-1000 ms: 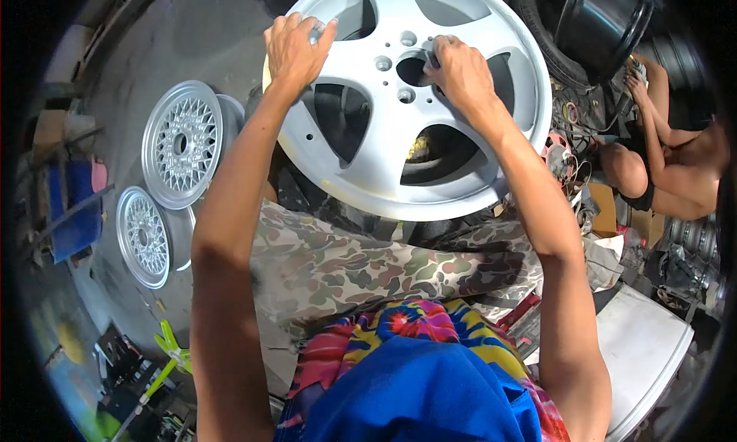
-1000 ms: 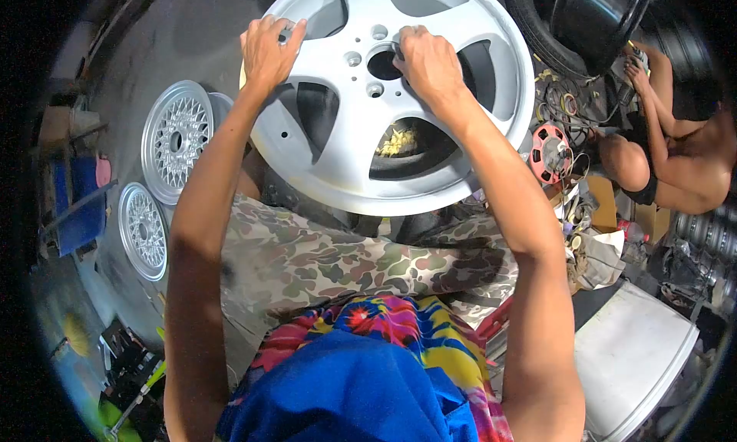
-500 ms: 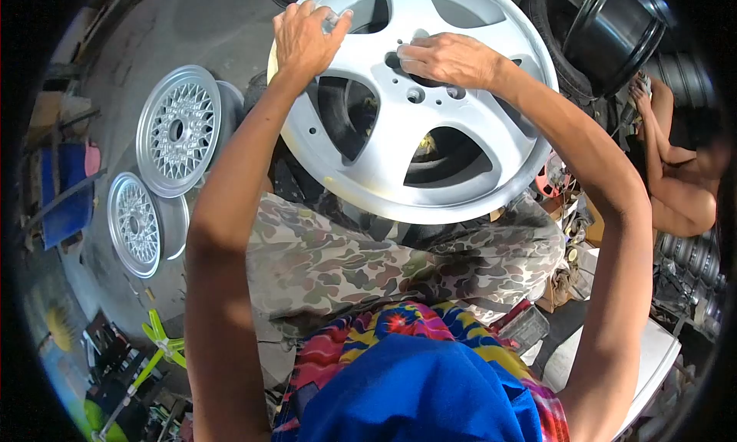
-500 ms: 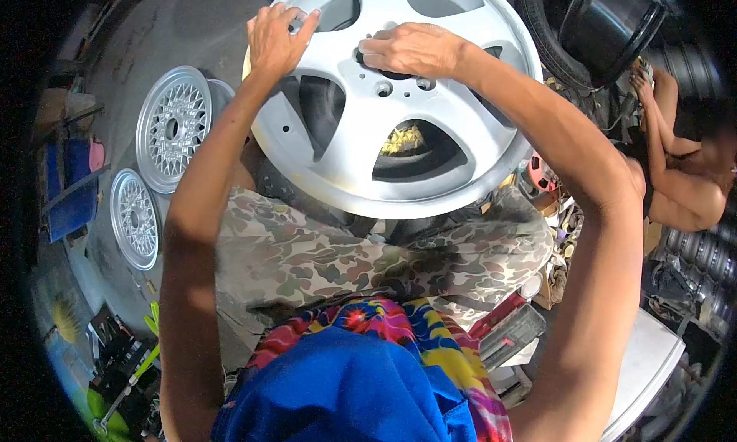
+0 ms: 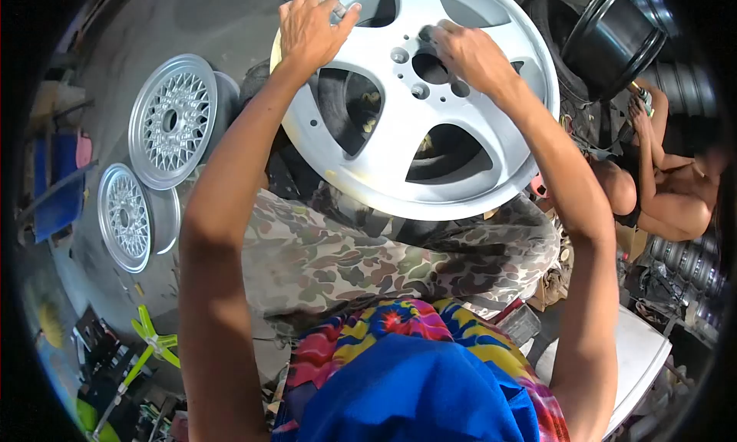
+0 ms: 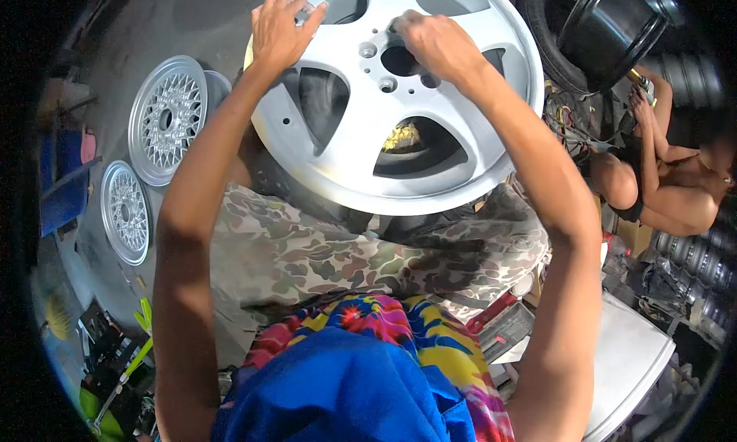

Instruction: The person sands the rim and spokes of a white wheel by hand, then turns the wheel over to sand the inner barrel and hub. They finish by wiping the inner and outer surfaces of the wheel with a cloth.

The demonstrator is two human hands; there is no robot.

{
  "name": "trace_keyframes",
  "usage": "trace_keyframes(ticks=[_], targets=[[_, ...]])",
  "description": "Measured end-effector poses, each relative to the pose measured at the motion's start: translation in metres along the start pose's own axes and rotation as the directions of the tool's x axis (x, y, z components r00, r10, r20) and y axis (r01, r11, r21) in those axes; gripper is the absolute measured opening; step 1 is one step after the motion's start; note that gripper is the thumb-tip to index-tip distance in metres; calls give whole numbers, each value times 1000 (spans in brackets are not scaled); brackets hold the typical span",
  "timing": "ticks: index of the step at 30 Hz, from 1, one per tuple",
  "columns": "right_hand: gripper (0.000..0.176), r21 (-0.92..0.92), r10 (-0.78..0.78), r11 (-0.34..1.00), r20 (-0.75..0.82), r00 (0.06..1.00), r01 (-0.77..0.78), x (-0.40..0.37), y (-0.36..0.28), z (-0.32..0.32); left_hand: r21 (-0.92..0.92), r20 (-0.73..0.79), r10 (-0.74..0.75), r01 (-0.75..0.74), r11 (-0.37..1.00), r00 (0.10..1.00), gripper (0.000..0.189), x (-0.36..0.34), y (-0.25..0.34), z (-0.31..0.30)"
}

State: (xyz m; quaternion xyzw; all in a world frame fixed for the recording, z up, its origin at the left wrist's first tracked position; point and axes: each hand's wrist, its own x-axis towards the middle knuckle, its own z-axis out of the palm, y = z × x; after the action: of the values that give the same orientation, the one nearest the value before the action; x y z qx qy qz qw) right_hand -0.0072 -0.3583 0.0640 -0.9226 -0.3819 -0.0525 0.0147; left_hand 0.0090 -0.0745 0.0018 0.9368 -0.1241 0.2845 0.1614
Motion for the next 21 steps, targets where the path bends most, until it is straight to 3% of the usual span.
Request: trace_keyframes(ticks=[1, 3, 4, 8, 9, 10, 11, 12, 13, 15, 16, 19, 20, 21], targets=[[23, -1, 1, 1000, 1, 1000, -1, 3, 0, 1, 17, 0, 3, -3, 1000, 1000, 41, 1, 0, -1], [22, -57, -360, 932, -53, 932, 357, 14, 0, 0, 11, -41, 23, -23, 1000, 999, 45, 0, -5, 4], [18, -130, -403, 907, 4, 915, 400, 11, -4, 2, 5, -77, 39, -39, 999, 996, 48, -2, -7, 6], [26, -88, -465, 883, -15, 885, 462, 2, -5, 3, -4, -39, 35, -35, 999, 999, 49, 1, -5, 0], [22, 144, -295, 939, -134, 946, 314, -6, -8, 4, -5, -6, 14, -14, 1000, 1000, 49, 0, -4, -2], [19, 384, -99, 907, -205, 974, 173, -15, -12, 6, -4, 26, -12, 13, 1000, 1000, 49, -1, -3, -3], [16, 609, 107, 791, -220, 970, 51, -23, -18, 6, -5, 30, -15, 15, 1000, 999, 49, -1, -4, -3], [15, 702, 398, 684, -135, 907, -196, -28, -29, -6, -3, 24, -11, 11, 1000, 1000, 49, -2, -5, -3], [20, 704, 569, 564, 47, 821, -432, -30, -31, -12, -1, 16, 1, -1, 1000, 1000, 49, -1, -5, -3], [24, 631, 568, 625, 37, 822, -460, -31, -24, 11, 16, 16, 34, -34, 999, 999, 45, 0, -4, -4], [27, 492, 580, 726, -64, 812, -480, -26, -25, 24, 27, 30, 21, -22, 999, 999, 45, 1, -5, -4], [32, 360, 527, 819, -165, 834, -447, -6, -50, 28, 47, 36, 4, -6, 999, 999, 45, -1, -6, -5], [29, 408, 527, 792, -79, 846, -455, -2, -57, 23, 54, 44, -3, 0, 999, 999, 45, -1, -5, -6], [29, 410, 524, 794, -86, 847, -450, -3, -57, 13, 62, 51, -9, 5, 998, 999, 44, 0, -6, -8]])
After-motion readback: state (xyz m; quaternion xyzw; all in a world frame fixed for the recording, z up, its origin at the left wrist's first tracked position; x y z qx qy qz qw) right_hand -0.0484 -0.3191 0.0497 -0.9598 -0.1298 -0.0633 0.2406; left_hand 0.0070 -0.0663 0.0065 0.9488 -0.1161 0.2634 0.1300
